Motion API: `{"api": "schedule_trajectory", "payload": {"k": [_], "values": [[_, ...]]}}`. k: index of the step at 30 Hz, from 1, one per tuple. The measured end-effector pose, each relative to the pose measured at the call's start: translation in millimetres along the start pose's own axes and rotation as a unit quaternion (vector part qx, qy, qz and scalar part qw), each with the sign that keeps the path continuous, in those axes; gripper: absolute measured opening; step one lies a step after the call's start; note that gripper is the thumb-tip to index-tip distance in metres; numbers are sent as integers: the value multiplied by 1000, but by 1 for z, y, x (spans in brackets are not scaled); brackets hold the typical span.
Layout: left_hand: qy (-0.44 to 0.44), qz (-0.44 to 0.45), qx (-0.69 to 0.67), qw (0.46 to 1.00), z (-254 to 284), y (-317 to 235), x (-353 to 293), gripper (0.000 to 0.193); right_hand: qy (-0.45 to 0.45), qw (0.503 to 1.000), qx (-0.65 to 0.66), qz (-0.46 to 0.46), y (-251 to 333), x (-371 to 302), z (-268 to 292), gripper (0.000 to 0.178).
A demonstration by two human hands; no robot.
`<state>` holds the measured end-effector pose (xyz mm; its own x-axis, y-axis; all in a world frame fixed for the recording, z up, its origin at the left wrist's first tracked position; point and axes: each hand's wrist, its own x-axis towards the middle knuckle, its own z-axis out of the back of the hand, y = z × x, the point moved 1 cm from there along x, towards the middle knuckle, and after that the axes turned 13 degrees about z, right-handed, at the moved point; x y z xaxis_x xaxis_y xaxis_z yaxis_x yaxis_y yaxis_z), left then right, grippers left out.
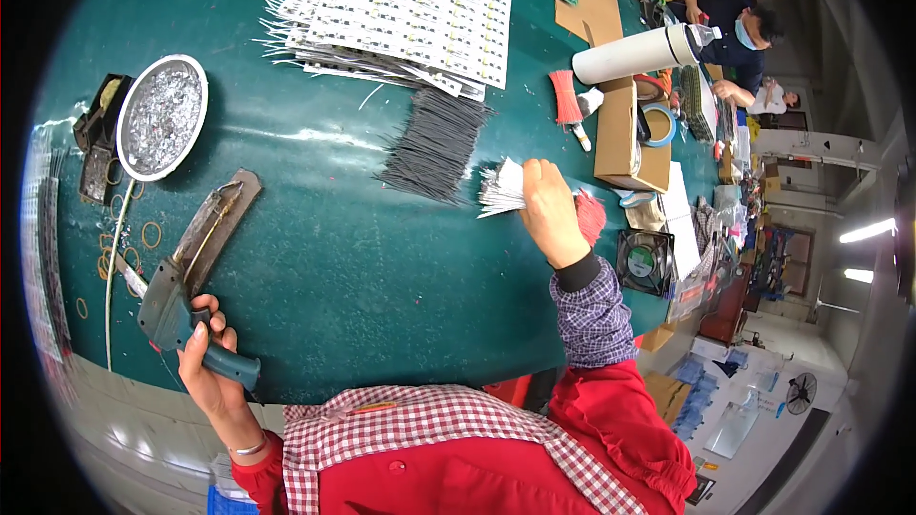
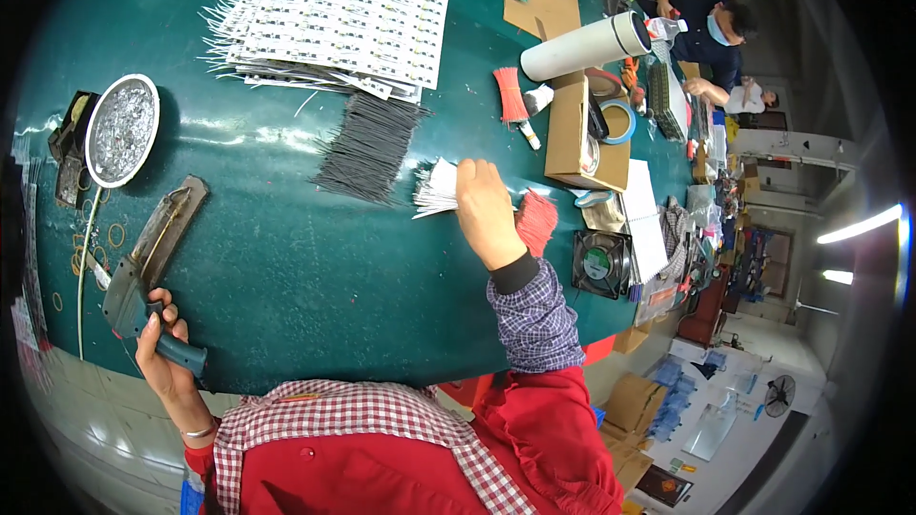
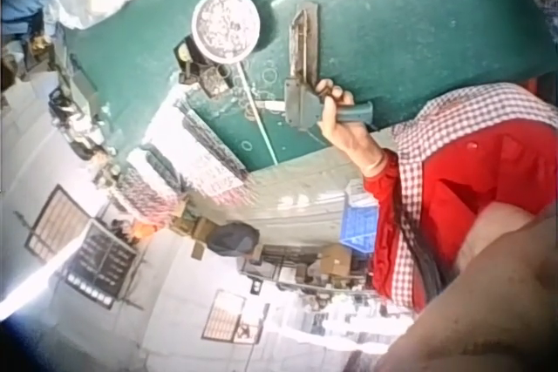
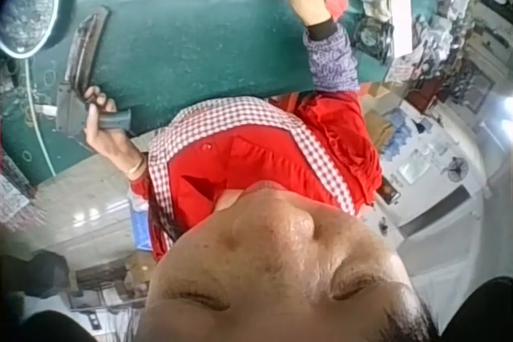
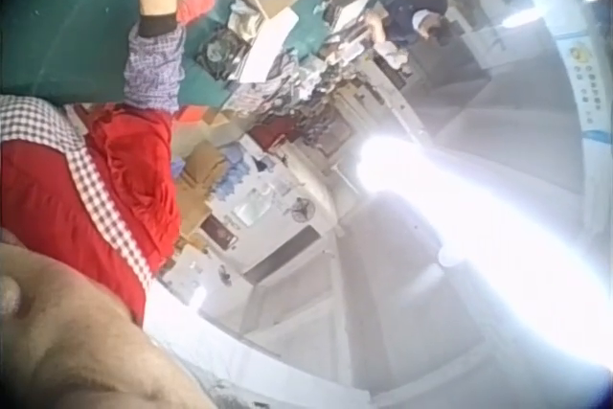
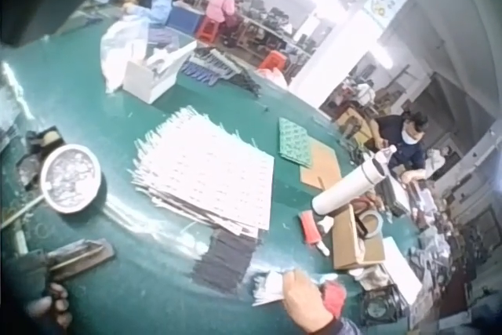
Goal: The person solders wires onto a circuit board using a soldering tool, sets the finished board aside, and takes a new board. The person then inserts wires into the new board, solders them with the tool, and aligns the wires using a stick.
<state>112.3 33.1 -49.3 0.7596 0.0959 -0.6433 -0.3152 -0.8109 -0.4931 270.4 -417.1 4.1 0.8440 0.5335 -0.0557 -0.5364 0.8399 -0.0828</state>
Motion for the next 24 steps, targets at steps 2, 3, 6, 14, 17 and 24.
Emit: {"api": "schedule_trajectory", "payload": {"k": [2,3,6,14,17,24], "values": [[0,0,4,1000,0,1,1,40,-27,998,52,11,-3,-1,1,33],[0,1,6,1000,0,1,2,40,-29,998,50,9,-6,-3,0,33],[8,5,4,1000,-1,1,3,40,-67,992,107,4,-17,-13,-9,35],[16,16,10,1000,4,-4,3,40,-261,932,231,-103,-2,-36,-7,32],[25,22,-6,999,8,-4,6,39,-307,905,281,-86,-3,-42,-13,29],[45,26,-7,999,12,-5,8,39,-292,765,540,-193,9,-37,-10,17]]}}
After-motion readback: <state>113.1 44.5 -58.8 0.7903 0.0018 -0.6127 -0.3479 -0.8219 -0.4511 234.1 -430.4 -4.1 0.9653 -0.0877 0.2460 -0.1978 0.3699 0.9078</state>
